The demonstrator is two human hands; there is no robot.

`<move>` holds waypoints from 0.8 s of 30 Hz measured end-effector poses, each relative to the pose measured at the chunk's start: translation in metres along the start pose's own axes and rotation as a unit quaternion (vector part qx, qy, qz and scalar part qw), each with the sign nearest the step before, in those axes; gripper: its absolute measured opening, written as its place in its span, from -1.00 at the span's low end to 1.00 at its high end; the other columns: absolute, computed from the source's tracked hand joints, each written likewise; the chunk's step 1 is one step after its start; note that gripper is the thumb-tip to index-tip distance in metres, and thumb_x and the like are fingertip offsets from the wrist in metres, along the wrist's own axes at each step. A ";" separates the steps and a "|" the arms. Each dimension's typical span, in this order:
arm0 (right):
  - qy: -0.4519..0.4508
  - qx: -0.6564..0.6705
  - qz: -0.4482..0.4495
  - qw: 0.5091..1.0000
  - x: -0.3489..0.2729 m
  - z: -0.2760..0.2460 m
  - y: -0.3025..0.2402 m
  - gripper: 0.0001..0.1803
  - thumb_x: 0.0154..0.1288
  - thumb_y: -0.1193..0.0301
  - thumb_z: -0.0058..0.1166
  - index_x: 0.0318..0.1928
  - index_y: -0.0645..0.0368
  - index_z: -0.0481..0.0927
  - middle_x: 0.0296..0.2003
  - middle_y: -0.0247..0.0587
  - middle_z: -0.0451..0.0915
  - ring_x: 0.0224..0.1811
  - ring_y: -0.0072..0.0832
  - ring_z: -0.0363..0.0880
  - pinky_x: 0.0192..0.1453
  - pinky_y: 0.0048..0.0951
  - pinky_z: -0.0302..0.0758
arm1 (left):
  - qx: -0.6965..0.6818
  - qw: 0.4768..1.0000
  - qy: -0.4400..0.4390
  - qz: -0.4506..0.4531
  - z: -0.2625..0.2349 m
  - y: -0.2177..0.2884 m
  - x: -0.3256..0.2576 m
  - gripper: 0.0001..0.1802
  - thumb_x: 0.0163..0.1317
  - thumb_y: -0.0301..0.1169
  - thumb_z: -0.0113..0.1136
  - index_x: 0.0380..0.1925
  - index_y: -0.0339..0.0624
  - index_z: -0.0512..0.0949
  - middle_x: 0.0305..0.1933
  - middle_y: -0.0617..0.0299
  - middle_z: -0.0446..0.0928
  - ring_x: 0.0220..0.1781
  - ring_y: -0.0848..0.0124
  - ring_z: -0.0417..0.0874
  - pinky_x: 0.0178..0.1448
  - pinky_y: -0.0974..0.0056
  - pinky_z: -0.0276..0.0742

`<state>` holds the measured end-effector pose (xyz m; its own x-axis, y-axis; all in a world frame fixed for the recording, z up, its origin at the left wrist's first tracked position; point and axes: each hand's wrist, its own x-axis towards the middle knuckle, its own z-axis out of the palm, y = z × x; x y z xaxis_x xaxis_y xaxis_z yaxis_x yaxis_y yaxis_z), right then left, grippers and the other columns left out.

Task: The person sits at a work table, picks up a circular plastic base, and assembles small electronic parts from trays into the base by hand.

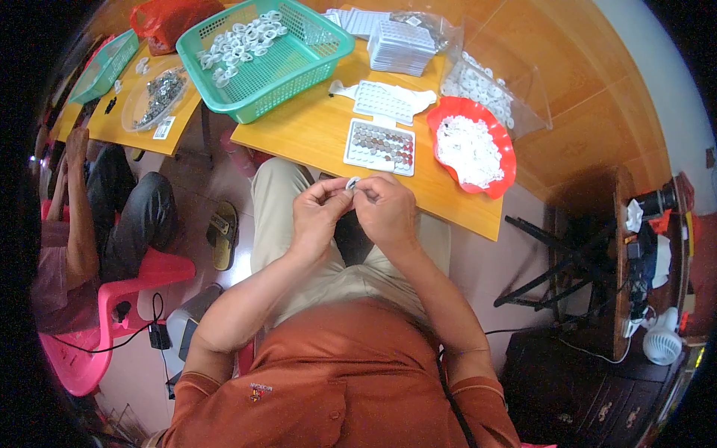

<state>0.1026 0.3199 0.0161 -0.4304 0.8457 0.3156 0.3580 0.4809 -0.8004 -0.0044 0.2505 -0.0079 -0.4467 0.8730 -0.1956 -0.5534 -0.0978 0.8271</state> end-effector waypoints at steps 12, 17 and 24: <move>0.004 -0.083 -0.030 0.996 0.001 0.001 -0.006 -0.94 0.02 0.53 0.20 -0.43 0.23 0.63 -0.42 -0.05 0.64 -0.37 -0.11 0.63 -0.25 -0.21 0.54 | 0.002 1.000 0.011 0.027 0.000 -0.006 0.001 -0.78 0.24 -0.63 0.16 -0.11 -0.45 0.56 -0.17 0.11 0.64 -0.18 0.49 0.66 -0.06 0.42 0.61; 0.005 -0.108 -0.043 0.993 0.001 0.001 -0.007 -0.93 0.02 0.53 0.20 -0.45 0.23 0.58 -0.44 -0.04 0.62 -0.38 -0.10 0.62 -0.28 -0.17 0.52 | 0.011 0.999 0.014 0.031 0.000 -0.008 0.000 -0.79 0.24 -0.63 0.15 -0.11 -0.46 0.56 -0.18 0.10 0.65 -0.19 0.49 0.66 -0.06 0.42 0.61; -0.023 -0.205 -0.159 0.965 0.002 -0.003 -0.015 -0.92 0.11 0.52 0.12 -0.40 0.21 0.49 -0.46 -0.04 0.53 -0.35 -0.07 0.54 -0.27 -0.07 0.45 | 0.017 0.999 0.019 0.034 0.001 -0.007 -0.001 -0.79 0.25 -0.63 0.15 -0.12 -0.46 0.57 -0.19 0.10 0.65 -0.19 0.49 0.65 -0.05 0.42 0.61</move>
<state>0.0988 0.3148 0.0303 -0.6051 0.6339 0.4817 0.4960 0.7734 -0.3947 0.0004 0.2506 -0.0129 -0.5087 0.8463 -0.1579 -0.4975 -0.1393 0.8562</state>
